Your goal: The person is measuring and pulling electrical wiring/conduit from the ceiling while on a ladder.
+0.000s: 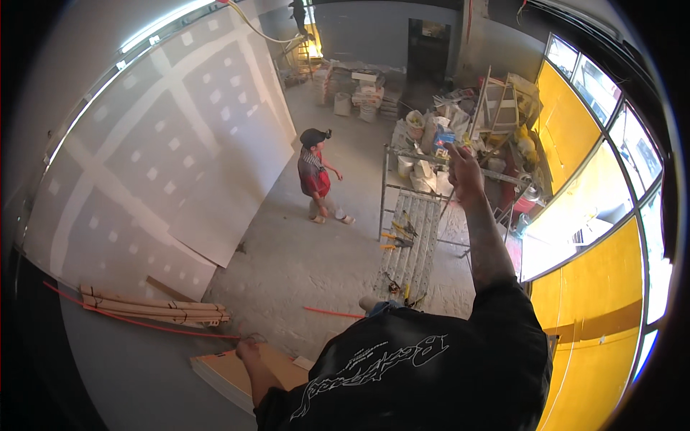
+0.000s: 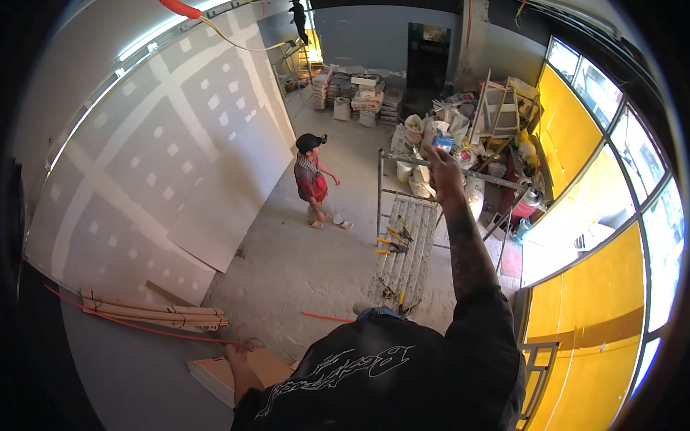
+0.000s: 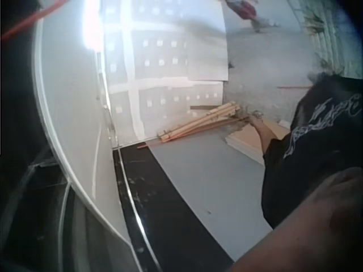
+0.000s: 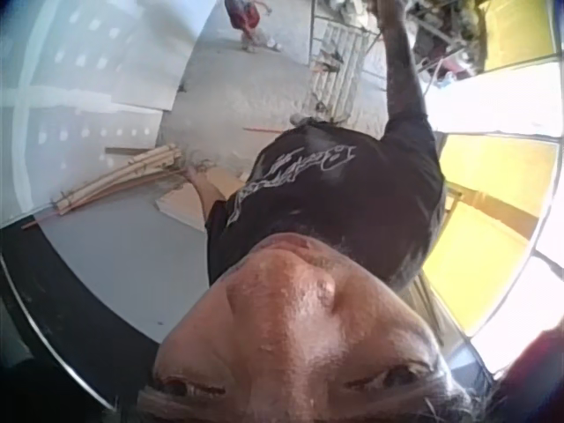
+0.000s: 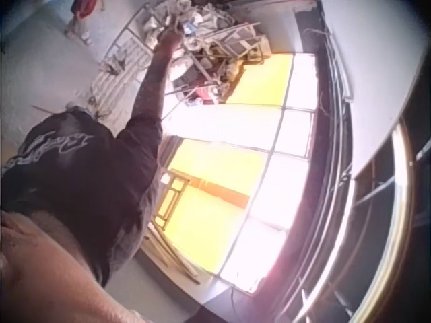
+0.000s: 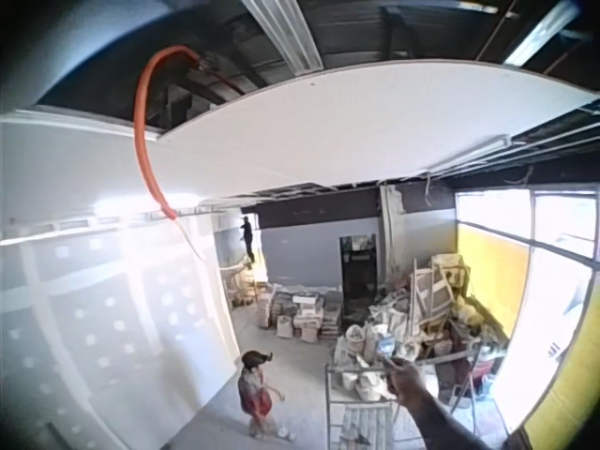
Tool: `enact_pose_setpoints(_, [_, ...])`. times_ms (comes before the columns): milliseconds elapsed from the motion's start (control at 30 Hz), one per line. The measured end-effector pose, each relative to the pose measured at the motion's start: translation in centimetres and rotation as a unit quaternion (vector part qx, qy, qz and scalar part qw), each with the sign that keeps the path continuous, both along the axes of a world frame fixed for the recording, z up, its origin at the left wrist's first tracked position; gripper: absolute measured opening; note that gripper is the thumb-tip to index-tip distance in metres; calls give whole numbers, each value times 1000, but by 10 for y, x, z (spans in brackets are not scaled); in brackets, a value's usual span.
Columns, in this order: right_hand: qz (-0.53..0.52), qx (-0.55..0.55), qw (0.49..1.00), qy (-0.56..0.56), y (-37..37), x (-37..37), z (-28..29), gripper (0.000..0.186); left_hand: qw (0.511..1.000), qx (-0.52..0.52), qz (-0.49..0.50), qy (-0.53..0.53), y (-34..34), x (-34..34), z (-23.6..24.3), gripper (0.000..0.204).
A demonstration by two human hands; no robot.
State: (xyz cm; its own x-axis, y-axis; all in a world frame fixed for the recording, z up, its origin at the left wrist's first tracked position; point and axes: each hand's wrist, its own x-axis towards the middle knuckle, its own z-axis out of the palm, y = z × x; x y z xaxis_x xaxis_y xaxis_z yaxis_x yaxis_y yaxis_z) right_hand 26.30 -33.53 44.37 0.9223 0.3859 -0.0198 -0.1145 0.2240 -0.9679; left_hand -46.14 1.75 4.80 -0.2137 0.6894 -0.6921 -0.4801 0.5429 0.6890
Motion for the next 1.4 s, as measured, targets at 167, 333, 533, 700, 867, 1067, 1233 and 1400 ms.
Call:
enact_pose_setpoints(167, [60, -15, 992, -109, 33, -52, 57, 24, 973, 97, -186, 97, 12, 90, -7, 39])
enact_pose_setpoints(333, [80, -91, 969, -214, 69, -90, 55, 22, 861, 325, -179, 347, 9, 242, 112, 46])
enact_pose_setpoints(533, [9, -142, 920, -364, 56, -96, 52, 20, 375, 780, -291, 408, -58, 383, 429, 33])
enact_pose_setpoints(700, [-72, -198, 893, -397, 38, -86, 62, 19, 97, 834, -212, 500, -72, 493, 581, 38])
enact_pose_setpoints(867, [-175, -245, 816, -494, 24, -69, 71, 17, -89, 690, -74, 715, 15, 573, 638, 41])
enact_pose_setpoints(1067, [-203, -264, 803, -494, 10, -57, 86, 14, -11, 520, -372, 769, 42, 580, 627, 24])
enact_pose_setpoints(1233, [-195, -238, 783, -541, 2, -47, 95, 11, -24, 711, -401, 577, 15, 514, 599, 13])
enact_pose_setpoints(1400, [-105, -204, 820, -524, 11, -45, 99, 10, -58, 766, -378, 517, -15, 464, 599, 9])
